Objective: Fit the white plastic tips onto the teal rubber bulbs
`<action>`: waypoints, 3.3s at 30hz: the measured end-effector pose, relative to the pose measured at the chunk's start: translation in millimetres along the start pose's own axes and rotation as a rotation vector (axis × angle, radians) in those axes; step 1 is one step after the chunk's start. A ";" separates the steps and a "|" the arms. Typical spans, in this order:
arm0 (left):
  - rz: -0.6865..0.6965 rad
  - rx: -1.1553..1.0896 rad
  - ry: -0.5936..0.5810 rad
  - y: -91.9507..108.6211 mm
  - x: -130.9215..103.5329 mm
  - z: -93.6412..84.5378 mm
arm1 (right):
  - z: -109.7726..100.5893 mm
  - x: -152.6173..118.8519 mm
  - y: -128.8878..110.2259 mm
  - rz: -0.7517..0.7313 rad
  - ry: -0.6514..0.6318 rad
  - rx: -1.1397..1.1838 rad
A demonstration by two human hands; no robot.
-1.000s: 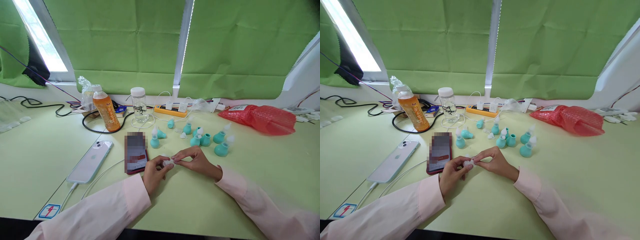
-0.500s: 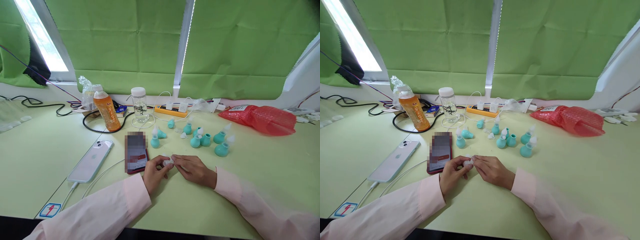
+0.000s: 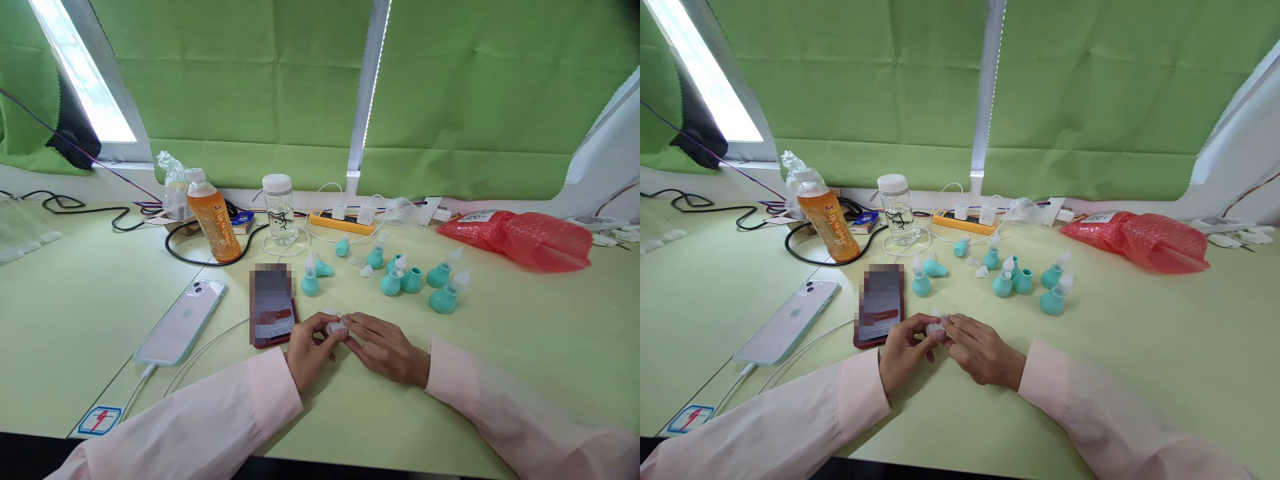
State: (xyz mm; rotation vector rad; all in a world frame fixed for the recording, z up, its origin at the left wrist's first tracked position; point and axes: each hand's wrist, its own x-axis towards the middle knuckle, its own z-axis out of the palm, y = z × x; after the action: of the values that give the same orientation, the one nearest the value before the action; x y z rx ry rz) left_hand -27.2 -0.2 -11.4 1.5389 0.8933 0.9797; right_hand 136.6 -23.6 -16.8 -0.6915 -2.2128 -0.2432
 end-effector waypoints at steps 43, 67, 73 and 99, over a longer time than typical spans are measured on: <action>0.265 0.288 -0.094 15.4 -8.3 -2.2 | -5.7 24.9 4.5 1.113 -0.166 1.307; 0.114 0.223 -0.025 12.6 -5.1 -1.2 | 33.7 87.4 98.7 0.442 -0.455 -0.191; 0.056 0.200 -0.040 13.8 -4.6 -1.1 | -5.7 72.8 75.4 0.586 -0.251 -0.223; 0.017 -0.151 -0.150 20.8 -4.2 0.8 | -23.5 2.8 -15.1 1.002 -0.045 0.874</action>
State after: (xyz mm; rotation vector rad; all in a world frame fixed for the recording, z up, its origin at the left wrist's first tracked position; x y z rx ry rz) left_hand -27.0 -7.7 8.5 1.4724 0.6866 0.9091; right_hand 141.7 -44.0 1.8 -1.1445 -1.5021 1.1571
